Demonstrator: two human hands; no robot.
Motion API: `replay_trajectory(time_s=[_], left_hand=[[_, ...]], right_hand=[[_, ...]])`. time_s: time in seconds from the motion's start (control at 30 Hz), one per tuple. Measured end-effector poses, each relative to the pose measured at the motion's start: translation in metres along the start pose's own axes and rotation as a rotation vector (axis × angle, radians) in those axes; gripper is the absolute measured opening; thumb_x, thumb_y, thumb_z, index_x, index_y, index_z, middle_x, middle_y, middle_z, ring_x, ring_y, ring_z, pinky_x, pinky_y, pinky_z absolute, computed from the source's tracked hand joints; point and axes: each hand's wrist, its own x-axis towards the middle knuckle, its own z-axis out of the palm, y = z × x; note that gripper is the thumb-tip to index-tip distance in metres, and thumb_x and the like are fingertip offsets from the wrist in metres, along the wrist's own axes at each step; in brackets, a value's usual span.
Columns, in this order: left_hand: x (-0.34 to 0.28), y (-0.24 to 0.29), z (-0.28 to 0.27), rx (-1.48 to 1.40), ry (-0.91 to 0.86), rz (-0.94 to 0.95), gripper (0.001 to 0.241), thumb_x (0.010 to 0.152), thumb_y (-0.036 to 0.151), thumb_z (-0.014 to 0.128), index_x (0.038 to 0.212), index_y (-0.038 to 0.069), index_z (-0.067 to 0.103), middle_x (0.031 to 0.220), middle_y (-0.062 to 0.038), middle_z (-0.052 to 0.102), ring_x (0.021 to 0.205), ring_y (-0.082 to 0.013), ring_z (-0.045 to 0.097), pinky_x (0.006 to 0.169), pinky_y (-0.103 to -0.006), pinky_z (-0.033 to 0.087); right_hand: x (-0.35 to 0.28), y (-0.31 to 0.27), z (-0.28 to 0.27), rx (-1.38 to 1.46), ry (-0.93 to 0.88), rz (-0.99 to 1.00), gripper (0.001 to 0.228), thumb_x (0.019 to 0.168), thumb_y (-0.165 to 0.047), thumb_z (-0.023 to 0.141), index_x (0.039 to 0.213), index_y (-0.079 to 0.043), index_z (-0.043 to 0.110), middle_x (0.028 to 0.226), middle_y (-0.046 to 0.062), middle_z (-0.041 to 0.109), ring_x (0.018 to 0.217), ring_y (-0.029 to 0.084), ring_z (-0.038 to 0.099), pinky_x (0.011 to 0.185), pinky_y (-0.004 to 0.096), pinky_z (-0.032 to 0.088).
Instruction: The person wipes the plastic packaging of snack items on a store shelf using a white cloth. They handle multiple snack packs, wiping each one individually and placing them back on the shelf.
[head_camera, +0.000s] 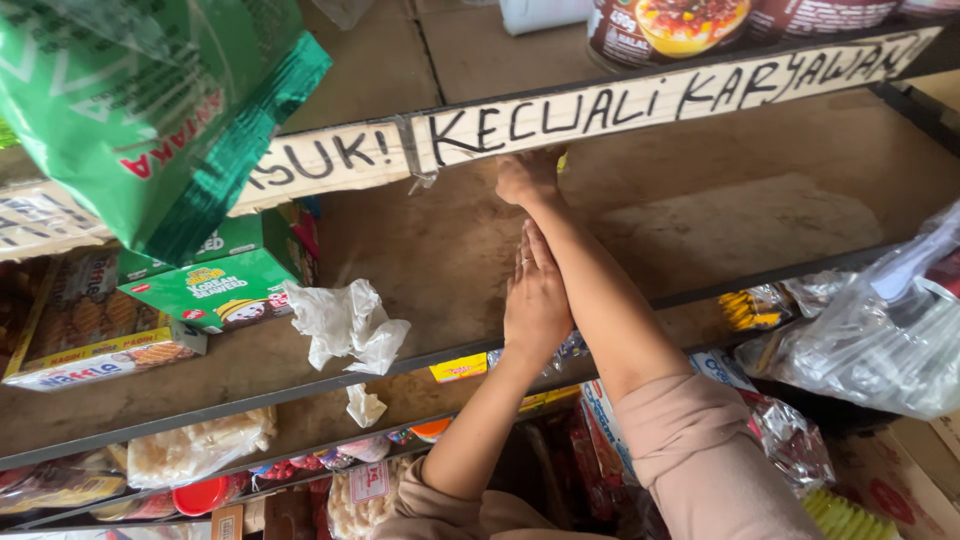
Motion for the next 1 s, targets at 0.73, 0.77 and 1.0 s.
replay_trajectory(time_s=[0.73,0.77,1.0], left_hand=[[-0.002,0.011,-0.01,0.145,0.046,0.027,0.071,0.082,0.006,0.057,0.149,-0.008,0.036,0.149,-0.025,0.048,0.141,-0.0438,0.042,0.112,-0.0584,0.034],[-0.003,0.011,-0.01,0.143,0.06,0.022,0.069,0.083,0.006,0.057,0.147,-0.007,0.038,0.148,-0.025,0.048,0.141,-0.0434,0.043,0.113,-0.0579,0.034],[-0.007,0.014,-0.012,0.226,0.182,0.095,0.055,0.088,0.01,0.057,0.141,-0.001,0.049,0.145,-0.019,0.053,0.14,-0.0389,0.046,0.115,-0.0601,0.03]], right_hand=[[-0.013,0.024,0.023,0.141,0.202,-0.164,0.051,0.092,-0.032,0.066,0.14,-0.022,0.054,0.152,0.022,0.042,0.146,0.047,0.025,0.108,0.079,0.015],[-0.016,0.024,0.021,0.148,0.225,-0.185,0.056,0.09,-0.031,0.068,0.143,-0.023,0.052,0.153,0.022,0.038,0.146,0.048,0.024,0.108,0.078,0.016],[-0.036,0.025,0.004,0.118,0.247,-0.261,0.086,0.081,-0.024,0.077,0.156,-0.027,0.036,0.162,0.017,0.027,0.148,0.049,0.021,0.11,0.077,0.022]])
